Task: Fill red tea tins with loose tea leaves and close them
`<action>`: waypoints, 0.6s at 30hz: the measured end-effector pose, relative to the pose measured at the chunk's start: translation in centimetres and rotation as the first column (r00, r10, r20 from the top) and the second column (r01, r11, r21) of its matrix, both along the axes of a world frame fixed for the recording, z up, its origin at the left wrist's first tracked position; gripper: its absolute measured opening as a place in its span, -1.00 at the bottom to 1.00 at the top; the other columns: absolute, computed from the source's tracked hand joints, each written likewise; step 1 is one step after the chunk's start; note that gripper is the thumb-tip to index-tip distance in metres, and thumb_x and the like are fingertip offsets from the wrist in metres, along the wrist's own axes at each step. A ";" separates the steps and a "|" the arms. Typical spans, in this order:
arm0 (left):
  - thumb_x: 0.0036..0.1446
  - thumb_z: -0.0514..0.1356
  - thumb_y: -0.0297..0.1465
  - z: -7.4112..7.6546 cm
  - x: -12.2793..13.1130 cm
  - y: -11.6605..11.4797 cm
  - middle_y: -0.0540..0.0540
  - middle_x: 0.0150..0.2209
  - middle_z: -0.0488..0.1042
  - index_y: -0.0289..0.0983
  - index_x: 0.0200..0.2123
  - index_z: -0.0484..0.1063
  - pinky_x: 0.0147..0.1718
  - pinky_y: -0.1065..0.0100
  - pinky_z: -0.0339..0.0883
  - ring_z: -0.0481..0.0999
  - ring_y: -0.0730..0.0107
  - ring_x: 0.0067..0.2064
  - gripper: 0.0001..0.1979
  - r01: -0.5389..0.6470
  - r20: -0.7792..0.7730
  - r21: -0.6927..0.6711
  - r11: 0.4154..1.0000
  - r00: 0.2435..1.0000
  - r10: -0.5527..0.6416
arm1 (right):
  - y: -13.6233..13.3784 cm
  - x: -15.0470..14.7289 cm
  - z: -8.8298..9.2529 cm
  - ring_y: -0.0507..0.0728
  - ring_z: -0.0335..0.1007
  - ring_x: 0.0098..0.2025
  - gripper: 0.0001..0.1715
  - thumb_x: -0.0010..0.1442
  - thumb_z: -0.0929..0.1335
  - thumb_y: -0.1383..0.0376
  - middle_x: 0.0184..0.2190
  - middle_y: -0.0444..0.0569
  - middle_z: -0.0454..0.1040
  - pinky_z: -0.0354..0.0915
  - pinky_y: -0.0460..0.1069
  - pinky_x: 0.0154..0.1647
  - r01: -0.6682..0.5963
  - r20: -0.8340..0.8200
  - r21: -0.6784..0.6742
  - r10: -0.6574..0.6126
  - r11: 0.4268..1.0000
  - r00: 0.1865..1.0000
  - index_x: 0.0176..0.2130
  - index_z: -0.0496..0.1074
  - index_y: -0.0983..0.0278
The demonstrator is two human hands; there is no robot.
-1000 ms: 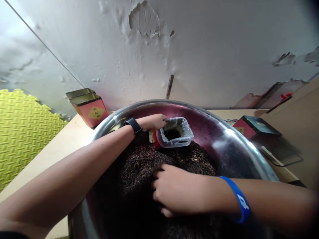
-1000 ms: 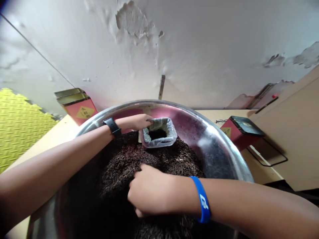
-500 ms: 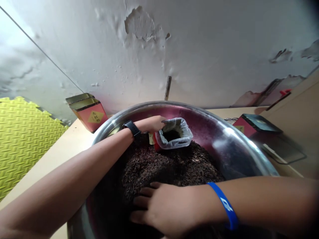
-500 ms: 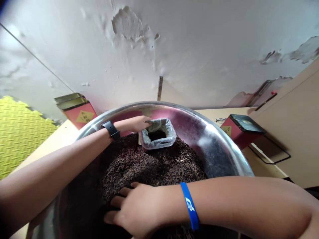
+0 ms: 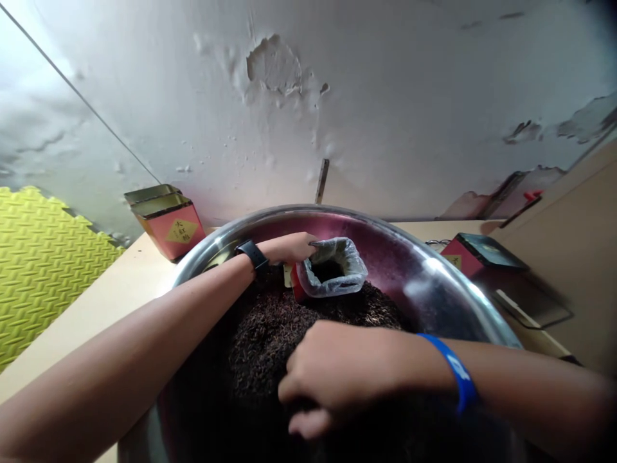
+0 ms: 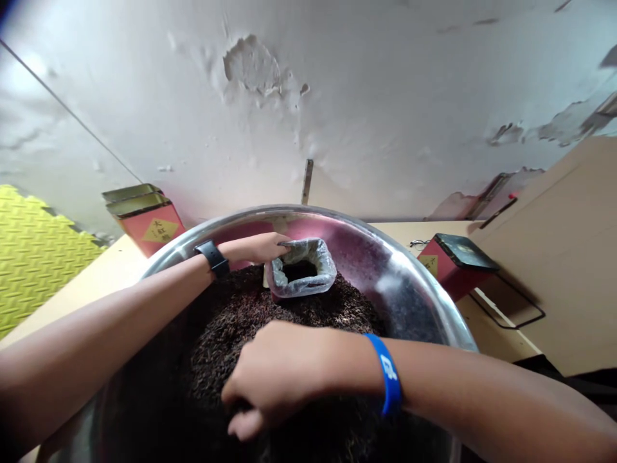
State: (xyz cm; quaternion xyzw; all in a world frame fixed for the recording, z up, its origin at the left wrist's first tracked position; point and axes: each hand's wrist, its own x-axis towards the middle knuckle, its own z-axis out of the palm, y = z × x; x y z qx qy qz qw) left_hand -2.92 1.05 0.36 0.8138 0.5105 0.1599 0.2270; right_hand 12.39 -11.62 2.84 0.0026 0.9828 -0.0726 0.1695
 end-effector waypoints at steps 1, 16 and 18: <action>0.10 0.05 -0.38 0.1 -0.1 0.0 -0.04 -0.47 0.43 -0.33 -0.41 0.42 -0.49 0.39 0.14 0.26 0.46 -0.49 -0.81 0.011 -0.002 -0.017 1.000 1.000 -0.011 | 1.0 0.2 0.6 0.03 0.37 -0.47 -0.71 0.16 0.28 0.08 -0.46 -0.13 0.51 0.05 -0.06 -0.56 0.067 -0.109 -0.019 -0.069 0.998 0.992 -0.33 0.47 0.21; 0.04 0.06 -0.39 -0.3 -1.3 0.9 -0.03 -0.46 0.42 -0.31 -0.40 0.40 -0.54 0.44 0.10 0.27 0.49 -0.49 -0.85 0.012 0.073 -0.127 0.992 0.997 -0.003 | 10.4 2.1 -0.9 0.08 0.39 -0.23 -0.70 0.26 0.19 0.29 -0.28 0.02 0.51 0.25 -0.01 -0.15 0.559 -0.739 -0.113 -0.445 0.822 0.505 -0.23 0.47 0.33; 0.02 0.09 -0.41 -0.3 -1.2 0.7 -0.02 -0.48 0.41 -0.31 -0.43 0.38 -0.54 0.43 0.09 0.25 0.49 -0.51 -0.90 0.001 0.058 -0.120 0.993 0.998 0.006 | 9.1 1.7 -0.5 0.07 0.39 -0.24 -0.72 0.25 0.19 0.32 -0.28 0.00 0.51 0.24 -0.02 -0.15 0.478 -0.733 -0.155 -0.425 0.865 0.531 -0.21 0.45 0.33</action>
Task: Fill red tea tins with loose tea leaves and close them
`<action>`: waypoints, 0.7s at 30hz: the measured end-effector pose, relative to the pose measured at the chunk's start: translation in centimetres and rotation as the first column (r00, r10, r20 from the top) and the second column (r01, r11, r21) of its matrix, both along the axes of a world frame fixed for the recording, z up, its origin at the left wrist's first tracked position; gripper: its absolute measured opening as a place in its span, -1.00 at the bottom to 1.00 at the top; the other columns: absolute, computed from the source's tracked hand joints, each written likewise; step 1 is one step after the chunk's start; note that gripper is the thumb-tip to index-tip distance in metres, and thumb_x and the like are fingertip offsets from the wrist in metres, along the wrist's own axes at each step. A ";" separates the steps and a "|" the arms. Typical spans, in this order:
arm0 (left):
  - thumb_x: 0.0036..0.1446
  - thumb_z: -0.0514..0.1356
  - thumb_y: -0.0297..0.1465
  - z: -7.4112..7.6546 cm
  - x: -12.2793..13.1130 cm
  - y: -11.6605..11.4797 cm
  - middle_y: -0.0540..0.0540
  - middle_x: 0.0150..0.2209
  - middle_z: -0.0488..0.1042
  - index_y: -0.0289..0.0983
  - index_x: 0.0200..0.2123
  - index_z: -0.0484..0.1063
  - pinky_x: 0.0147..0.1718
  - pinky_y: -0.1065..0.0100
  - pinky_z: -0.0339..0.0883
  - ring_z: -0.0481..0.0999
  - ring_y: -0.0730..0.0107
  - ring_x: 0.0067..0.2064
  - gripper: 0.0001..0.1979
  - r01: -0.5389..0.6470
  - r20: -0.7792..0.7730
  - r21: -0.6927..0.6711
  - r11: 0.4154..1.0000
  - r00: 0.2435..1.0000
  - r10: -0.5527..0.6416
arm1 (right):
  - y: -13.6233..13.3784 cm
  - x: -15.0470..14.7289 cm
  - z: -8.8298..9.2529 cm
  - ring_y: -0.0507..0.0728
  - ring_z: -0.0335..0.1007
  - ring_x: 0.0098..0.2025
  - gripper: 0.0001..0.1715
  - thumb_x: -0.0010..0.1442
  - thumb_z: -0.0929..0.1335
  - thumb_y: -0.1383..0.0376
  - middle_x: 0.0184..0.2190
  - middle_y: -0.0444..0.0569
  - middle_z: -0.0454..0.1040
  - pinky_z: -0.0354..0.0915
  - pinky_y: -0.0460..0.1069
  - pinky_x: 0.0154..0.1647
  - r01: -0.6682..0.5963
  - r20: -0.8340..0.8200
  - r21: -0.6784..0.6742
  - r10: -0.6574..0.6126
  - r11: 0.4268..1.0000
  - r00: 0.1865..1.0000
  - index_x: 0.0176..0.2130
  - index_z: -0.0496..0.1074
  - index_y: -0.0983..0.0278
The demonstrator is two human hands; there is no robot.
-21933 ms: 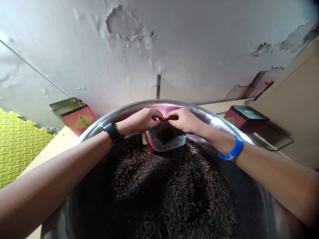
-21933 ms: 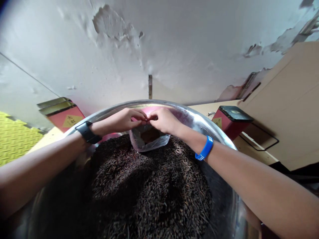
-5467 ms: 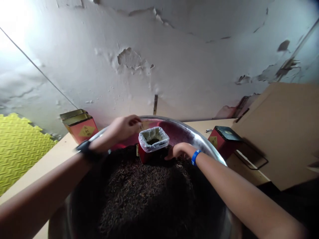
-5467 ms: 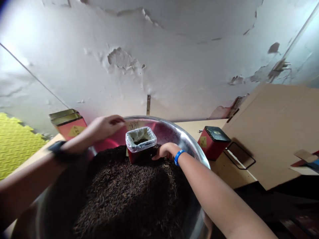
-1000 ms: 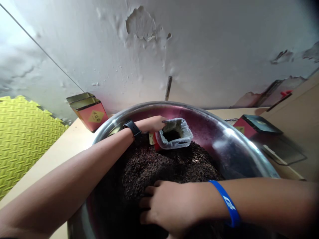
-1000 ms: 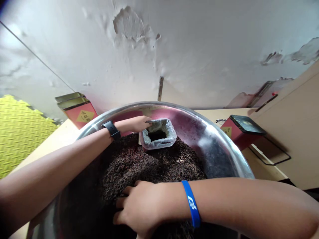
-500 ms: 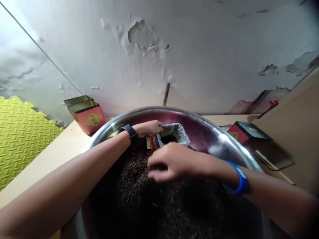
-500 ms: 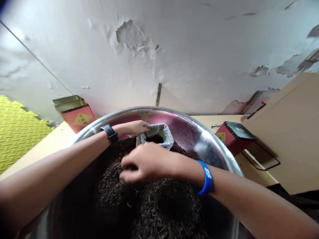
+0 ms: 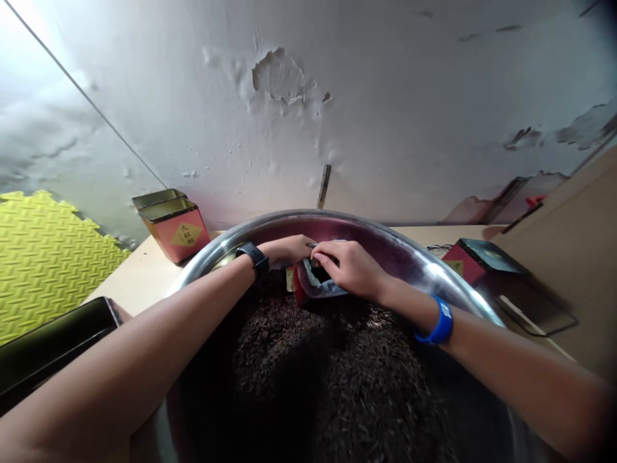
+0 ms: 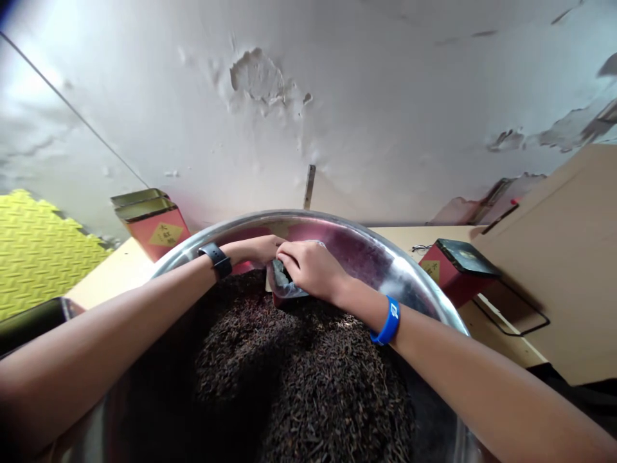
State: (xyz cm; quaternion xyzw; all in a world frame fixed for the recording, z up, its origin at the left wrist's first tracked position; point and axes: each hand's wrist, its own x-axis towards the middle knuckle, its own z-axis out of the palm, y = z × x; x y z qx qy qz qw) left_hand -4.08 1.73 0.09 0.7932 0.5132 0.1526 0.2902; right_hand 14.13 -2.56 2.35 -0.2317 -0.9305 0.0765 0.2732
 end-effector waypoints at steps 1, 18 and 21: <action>0.02 0.10 -0.42 0.1 0.1 -0.1 -0.02 -0.49 0.40 -0.32 -0.43 0.38 -0.55 0.42 0.08 0.24 0.49 -0.51 -0.90 -0.005 -0.007 0.001 1.000 1.000 0.005 | -0.8 -0.2 0.1 0.06 0.39 -0.24 -0.73 0.25 0.19 0.34 -0.27 -0.01 0.51 0.24 -0.02 -0.15 -0.059 0.009 -0.036 0.060 0.998 0.998 -0.20 0.45 0.33; 0.10 0.03 -0.39 -0.1 0.1 0.1 -0.03 -0.48 0.40 -0.32 -0.42 0.38 -0.51 0.39 0.09 0.27 0.43 -0.48 -0.83 -0.027 -0.046 0.067 0.997 0.998 0.031 | -6.3 -1.5 -3.3 0.25 0.42 -0.27 -0.01 -0.20 0.34 -0.27 -0.13 0.16 0.45 0.18 0.00 -0.45 -0.262 0.730 -0.443 0.515 0.857 0.450 0.02 0.38 0.34; 0.11 0.03 -0.38 0.0 0.2 0.0 -0.01 -0.50 0.37 -0.32 -0.43 0.37 -0.53 0.40 0.06 0.25 0.46 -0.50 -0.83 -0.030 -0.053 0.066 0.997 0.998 0.034 | -7.0 -1.7 -3.1 0.20 0.42 -0.38 -0.15 -0.10 0.30 -0.24 -0.27 0.10 0.50 0.06 -0.03 -0.55 -0.253 0.796 -0.441 0.506 0.861 0.333 -0.04 0.42 0.31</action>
